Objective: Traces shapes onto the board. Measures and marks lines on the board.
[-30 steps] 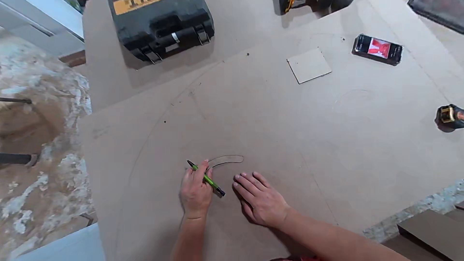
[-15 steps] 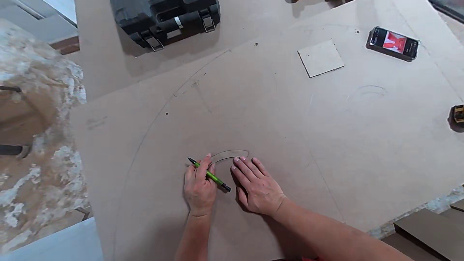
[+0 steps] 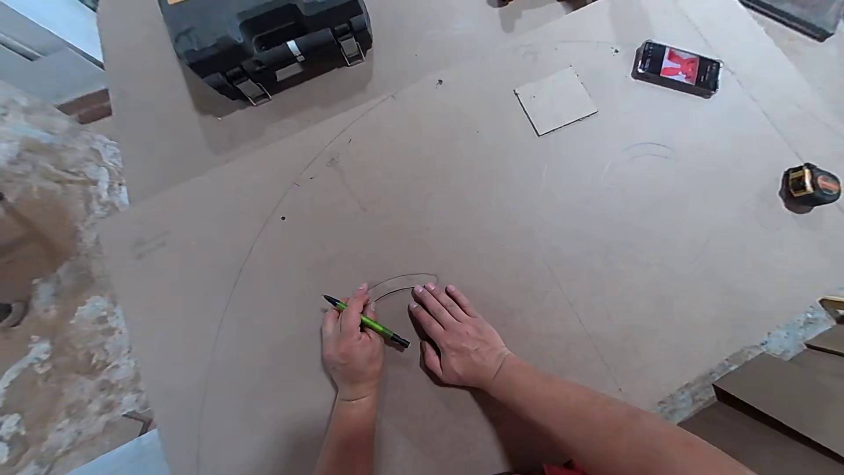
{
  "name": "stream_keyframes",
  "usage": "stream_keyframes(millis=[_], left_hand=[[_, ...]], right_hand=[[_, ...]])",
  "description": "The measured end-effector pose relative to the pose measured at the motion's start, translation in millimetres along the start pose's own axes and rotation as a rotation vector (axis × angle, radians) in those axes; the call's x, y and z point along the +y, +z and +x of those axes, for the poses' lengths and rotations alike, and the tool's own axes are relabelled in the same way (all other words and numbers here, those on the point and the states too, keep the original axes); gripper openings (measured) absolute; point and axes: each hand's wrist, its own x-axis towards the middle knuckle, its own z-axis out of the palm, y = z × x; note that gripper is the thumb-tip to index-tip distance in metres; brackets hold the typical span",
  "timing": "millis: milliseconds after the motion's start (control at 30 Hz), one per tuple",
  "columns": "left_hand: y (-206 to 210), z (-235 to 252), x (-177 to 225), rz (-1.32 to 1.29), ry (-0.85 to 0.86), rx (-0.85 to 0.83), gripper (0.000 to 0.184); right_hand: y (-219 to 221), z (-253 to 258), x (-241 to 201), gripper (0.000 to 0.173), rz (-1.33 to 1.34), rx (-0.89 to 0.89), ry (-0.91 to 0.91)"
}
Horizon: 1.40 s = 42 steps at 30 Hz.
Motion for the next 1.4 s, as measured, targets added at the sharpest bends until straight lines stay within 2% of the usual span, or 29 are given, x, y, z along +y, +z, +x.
stream_keyframes(millis=[300, 433, 567, 667, 733, 833, 900, 1000, 1067, 1167, 1233, 1333, 1400], left_hand=[[-0.5, 1.6, 2.4, 0.008, 0.005, -0.01, 0.024], [-0.2, 3.1, 3.6, 0.019, 0.005, -0.004, 0.024], [0.2, 2.3, 2.7, 0.024, -0.007, -0.021, 0.023], [-10.1, 5.3, 2.4, -0.066, -0.067, -0.06, 0.029], [-23.2, 19.9, 16.5, -0.208, -0.109, -0.101, 0.037], [-31.7, 46.8, 43.6, -0.536, -0.11, -0.291, 0.045], [-26.4, 67.9, 56.2, -0.643, -0.13, -0.487, 0.038], [-12.0, 91.7, 62.6, -0.569, -0.119, -0.783, 0.021], [-2.9, 97.5, 64.0, -0.514, -0.097, -0.859, 0.015], [4.7, 95.0, 63.3, -0.53, -0.061, -0.796, 0.018], [5.6, 89.6, 60.4, -0.559, -0.013, -0.661, 0.024], [2.4, 80.5, 41.6, -0.325, 0.169, -0.478, 0.037], [-0.5, 67.3, 27.7, -0.167, 0.224, -0.421, 0.036]], right_hand=[[-2.9, -3.1, 3.3, 0.053, 0.093, -0.008, -0.128], [-4.2, -0.7, 1.0, 0.056, 0.053, -0.028, -0.037], [-3.1, -0.3, 0.8, 0.058, 0.035, -0.041, -0.019], [-5.1, -0.1, -1.3, 0.059, 0.059, -0.082, -0.011], [-5.9, 1.4, 0.6, 0.059, 0.08, -0.075, -0.013], [-2.0, -1.3, 1.1, 0.058, 0.102, -0.057, -0.016], [-0.1, -0.5, 0.3, 0.057, 0.109, -0.036, -0.016], [-0.8, -0.7, -0.6, 0.057, 0.127, -0.014, -0.009], [-1.4, -0.9, 0.2, 0.058, 0.139, -0.026, -0.004], [-1.7, -0.3, 1.0, 0.06, 0.154, -0.042, -0.003], [-0.6, 0.2, 1.3, 0.06, 0.16, -0.048, -0.006], [-1.5, 0.5, 1.7, 0.061, 0.155, -0.075, -0.012], [-3.9, 0.9, 2.5, 0.061, 0.164, -0.095, -0.007]])
